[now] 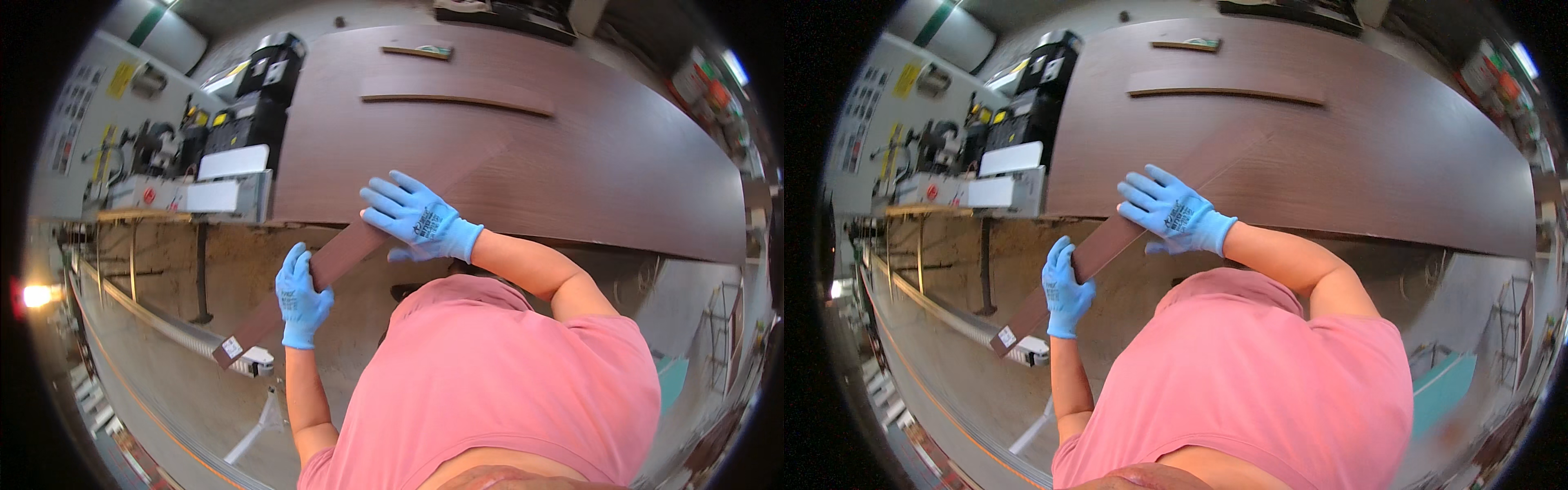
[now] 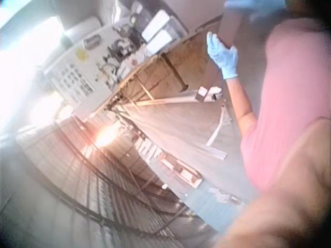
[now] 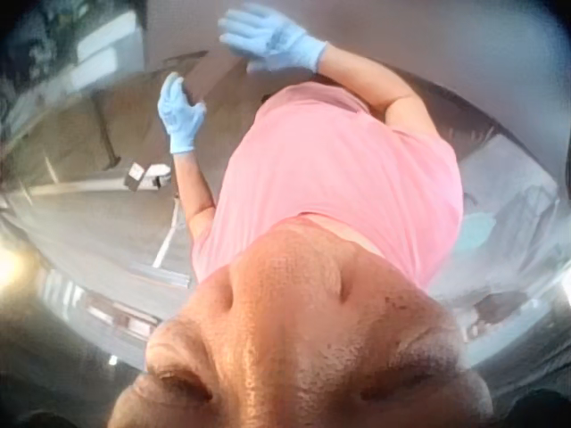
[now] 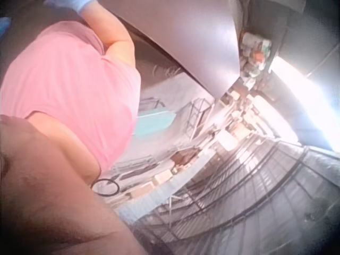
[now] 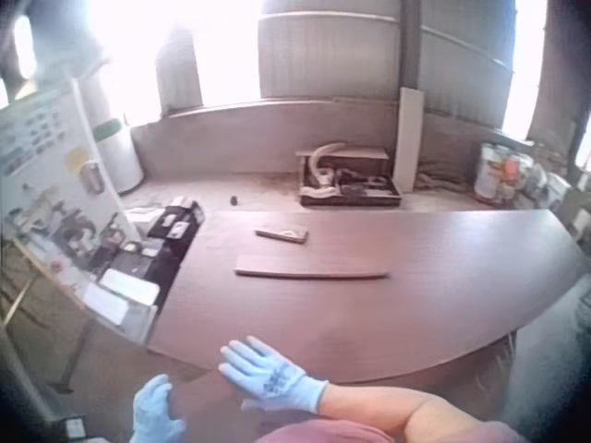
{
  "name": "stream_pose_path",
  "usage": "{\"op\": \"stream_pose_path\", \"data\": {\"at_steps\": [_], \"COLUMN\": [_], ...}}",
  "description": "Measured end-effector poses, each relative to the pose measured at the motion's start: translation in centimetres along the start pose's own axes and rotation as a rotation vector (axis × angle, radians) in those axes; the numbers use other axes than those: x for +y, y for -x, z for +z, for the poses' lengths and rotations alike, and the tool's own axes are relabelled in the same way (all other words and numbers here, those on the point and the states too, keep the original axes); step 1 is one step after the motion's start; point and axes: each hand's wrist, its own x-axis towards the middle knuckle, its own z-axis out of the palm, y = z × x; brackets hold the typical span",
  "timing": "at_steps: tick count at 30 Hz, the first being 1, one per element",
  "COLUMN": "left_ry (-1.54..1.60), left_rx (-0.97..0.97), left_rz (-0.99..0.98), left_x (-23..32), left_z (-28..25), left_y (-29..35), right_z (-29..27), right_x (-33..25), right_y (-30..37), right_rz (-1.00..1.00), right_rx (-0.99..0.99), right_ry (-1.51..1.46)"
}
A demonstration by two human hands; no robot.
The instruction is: The person repeatedly picks up long wooden planks from a conveyor belt and stacks them on a teal board on the floor. The person handles each plank one at a time, aligning them in a neat pile.
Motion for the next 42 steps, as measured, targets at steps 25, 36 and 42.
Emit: {"op": "stream_pose_path", "data": {"at_steps": [25,36,42], "left_ry": [0.099,0.224,0.615], "left_rx": [-0.406,0.247,0.341], "left_rz": [0.368,-0.092,-0.467], "left_x": [26.9,22.4,18.7], "left_z": [19.1,17.9,16.4], "left_y": [-19.5,-15.3,-13.7], "right_z": [-6.9,-0.3,-1.3], "right_x": [26.0,35.1,33.2], "right_y": [27.3,13.2,14.2], "right_rz": [0.548,0.484,0.403], "right_rx": [0.170,0.010,0.106], "right_ry": [0.321,0.264,0.129]}}
